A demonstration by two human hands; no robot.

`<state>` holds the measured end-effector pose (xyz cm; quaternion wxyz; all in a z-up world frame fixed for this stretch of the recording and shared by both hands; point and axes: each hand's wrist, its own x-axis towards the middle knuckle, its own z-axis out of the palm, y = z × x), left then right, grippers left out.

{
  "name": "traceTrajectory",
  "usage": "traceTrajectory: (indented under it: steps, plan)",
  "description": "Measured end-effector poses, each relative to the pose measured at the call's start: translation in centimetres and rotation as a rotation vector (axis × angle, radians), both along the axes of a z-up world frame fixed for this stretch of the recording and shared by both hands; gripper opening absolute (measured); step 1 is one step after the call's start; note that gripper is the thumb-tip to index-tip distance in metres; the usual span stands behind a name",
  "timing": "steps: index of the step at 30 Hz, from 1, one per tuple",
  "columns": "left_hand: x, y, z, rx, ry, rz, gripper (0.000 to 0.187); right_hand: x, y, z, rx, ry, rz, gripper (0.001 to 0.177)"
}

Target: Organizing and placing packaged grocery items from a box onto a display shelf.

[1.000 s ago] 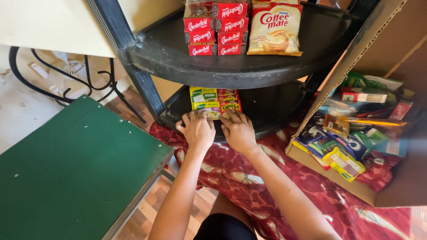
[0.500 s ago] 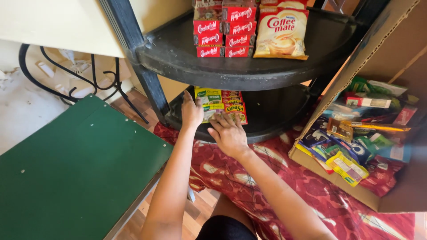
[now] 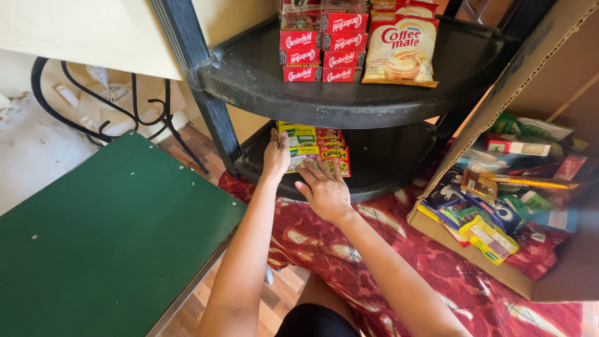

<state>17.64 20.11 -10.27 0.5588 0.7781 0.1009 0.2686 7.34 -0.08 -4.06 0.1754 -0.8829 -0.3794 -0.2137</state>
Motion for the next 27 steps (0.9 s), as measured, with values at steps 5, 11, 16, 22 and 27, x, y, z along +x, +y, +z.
traceTrajectory:
  steps: [5, 11, 16, 22, 27]
  plan:
    - [-1.0, -0.1, 0.8, 0.010, -0.026, 0.006, 0.072, 1.0, -0.2, -0.2, 0.110, 0.120, -0.022, 0.046]
    - [-4.4, -2.0, 3.8, 0.204, -0.209, 0.210, 0.056, -0.2, -0.8, 1.7, 0.245, 0.118, 0.008, 0.044]
    - [-11.6, -7.8, 10.6, 0.210, -0.523, 0.259, 0.044, -2.8, -4.5, 5.0, 0.528, 0.122, 0.095, 0.035]
    - [-16.0, -17.3, 12.8, 0.242, -0.549, 0.161, 0.037, -6.0, -12.1, 8.3, 0.683, 0.355, -0.046, 0.026]
    - [-18.5, -24.9, 12.9, 0.335, -0.740, -0.111, 0.030, -8.6, -21.4, 8.4, 0.602, 0.239, -0.307, 0.026]
